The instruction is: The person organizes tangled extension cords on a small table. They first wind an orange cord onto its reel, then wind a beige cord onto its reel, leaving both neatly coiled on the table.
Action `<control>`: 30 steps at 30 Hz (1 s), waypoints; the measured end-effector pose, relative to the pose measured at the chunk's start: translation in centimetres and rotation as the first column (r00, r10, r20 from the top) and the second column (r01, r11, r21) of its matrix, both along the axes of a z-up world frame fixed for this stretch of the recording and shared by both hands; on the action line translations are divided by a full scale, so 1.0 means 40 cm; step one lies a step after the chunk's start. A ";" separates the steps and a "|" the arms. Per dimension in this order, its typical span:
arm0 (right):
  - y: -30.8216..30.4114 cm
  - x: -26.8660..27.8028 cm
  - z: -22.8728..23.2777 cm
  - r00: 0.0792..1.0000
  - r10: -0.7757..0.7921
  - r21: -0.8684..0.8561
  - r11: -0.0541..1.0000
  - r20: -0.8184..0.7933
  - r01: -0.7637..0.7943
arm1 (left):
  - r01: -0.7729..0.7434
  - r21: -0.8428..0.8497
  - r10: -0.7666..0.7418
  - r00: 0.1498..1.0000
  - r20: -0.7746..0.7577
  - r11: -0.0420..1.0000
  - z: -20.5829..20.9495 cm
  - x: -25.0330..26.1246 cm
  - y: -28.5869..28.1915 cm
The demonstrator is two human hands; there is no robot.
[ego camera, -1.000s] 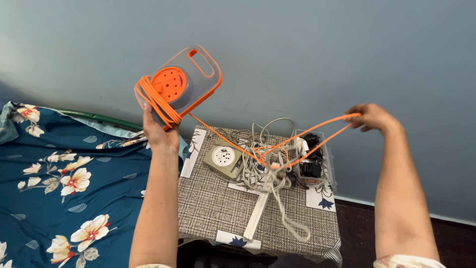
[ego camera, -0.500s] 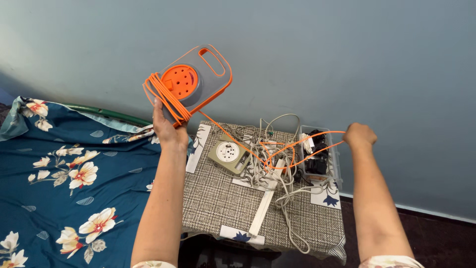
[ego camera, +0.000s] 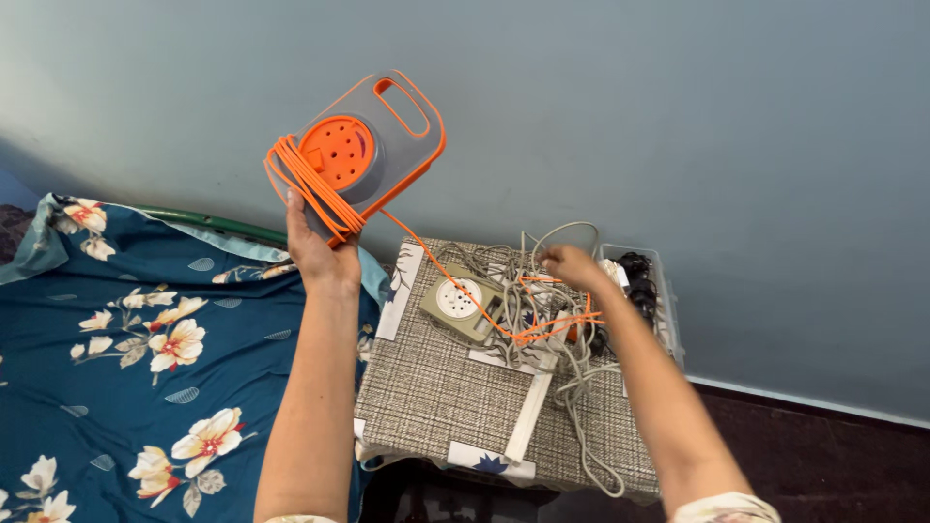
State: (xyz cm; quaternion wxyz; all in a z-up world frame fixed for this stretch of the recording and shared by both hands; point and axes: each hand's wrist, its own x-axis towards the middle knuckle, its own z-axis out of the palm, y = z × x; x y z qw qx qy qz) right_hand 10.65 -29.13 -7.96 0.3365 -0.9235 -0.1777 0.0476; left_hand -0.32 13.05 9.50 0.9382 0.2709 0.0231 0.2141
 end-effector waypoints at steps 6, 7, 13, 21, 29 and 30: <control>0.073 -0.045 -0.237 0.707 -0.380 0.138 0.819 -0.596 0.557 | 0.038 0.023 -0.038 0.999 0.021 0.999 -0.016 0.010 0.033; 0.089 -0.055 -0.252 0.635 -0.372 0.178 0.755 -0.677 0.632 | 0.042 0.027 -0.042 0.999 0.008 0.999 -0.020 0.011 0.036; 0.086 -0.070 -0.243 0.563 -0.556 0.210 0.572 -0.611 0.793 | 0.044 0.049 -0.041 0.998 -0.058 0.998 -0.045 0.039 0.069; -0.016 -0.061 0.192 0.862 -0.421 0.655 0.571 -0.284 0.494 | 0.106 0.015 -0.105 0.991 -0.082 0.994 -0.035 0.083 0.078; -0.036 -0.182 0.533 0.892 -0.413 0.830 0.552 0.186 0.083 | 0.165 -0.014 -0.166 0.985 -0.054 0.986 -0.015 0.117 0.057; -0.042 -0.180 0.538 0.890 -0.428 0.804 0.579 0.157 0.137 | 0.177 -0.021 -0.177 0.983 -0.037 0.984 -0.014 0.123 0.055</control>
